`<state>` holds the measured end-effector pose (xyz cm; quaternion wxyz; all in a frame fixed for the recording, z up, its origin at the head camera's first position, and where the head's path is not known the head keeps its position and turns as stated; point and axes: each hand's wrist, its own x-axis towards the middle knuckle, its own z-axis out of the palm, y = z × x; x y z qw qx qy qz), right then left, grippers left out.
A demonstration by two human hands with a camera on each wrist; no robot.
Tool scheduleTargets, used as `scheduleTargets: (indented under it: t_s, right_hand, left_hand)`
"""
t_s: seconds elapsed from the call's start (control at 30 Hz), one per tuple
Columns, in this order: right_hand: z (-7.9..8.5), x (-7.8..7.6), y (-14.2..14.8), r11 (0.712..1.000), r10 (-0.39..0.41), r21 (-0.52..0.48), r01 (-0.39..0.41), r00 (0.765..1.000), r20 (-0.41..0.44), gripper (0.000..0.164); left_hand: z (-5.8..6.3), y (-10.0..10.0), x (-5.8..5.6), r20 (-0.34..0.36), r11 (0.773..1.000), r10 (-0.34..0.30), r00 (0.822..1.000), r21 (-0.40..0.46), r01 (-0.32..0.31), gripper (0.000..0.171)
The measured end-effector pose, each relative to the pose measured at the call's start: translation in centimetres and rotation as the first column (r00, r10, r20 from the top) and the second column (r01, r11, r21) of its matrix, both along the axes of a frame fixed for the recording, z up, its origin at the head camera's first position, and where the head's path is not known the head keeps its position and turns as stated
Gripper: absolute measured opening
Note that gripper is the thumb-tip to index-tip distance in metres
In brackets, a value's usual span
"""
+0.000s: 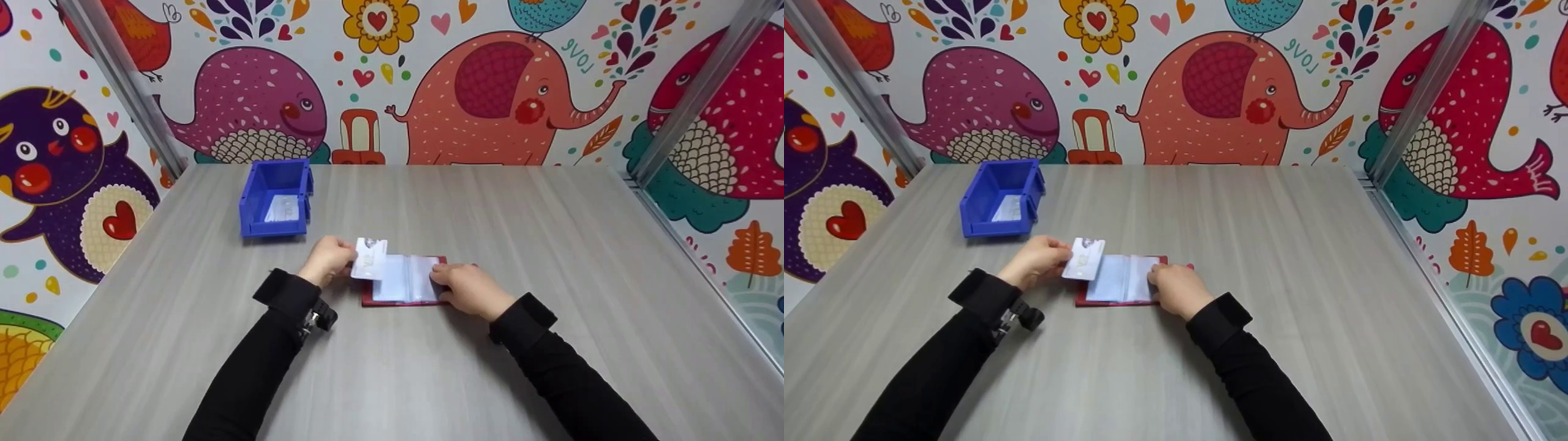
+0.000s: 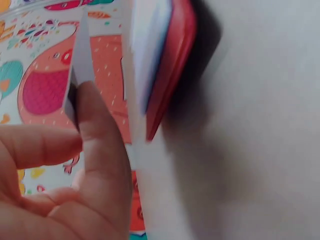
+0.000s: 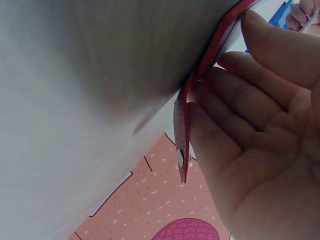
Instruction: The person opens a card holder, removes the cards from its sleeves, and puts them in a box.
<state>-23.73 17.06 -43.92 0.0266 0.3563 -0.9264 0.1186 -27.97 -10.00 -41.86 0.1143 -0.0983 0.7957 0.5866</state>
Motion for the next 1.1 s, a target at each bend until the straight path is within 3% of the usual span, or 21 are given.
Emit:
scheduleTargets:
  t_s: [0.6, 0.83, 1.1]
  right_hand:
    - [0.1, 0.0, 0.1, 1.000, 0.013, 0.001, -0.013, 1.000, -0.015, 0.024]
    - [0.1, 0.0, 0.1, 1.000, 0.013, 0.001, -0.013, 1.000, -0.016, 0.029]
    - [0.1, 0.1, 0.1, 1.000, 0.010, 0.000, -0.010, 1.000, -0.018, 0.029]
  left_hand:
    - [1.1, -5.3, -1.3, -0.113, 0.998, 0.065, 0.991, 0.007, -0.065, 0.035]
    - [1.3, -7.3, -1.6, -0.106, 0.993, 0.117, 0.988, -0.018, -0.119, 0.041]
    - [1.8, -8.6, -1.9, -0.091, 0.983, 0.183, 0.979, 0.024, -0.182, 0.042]
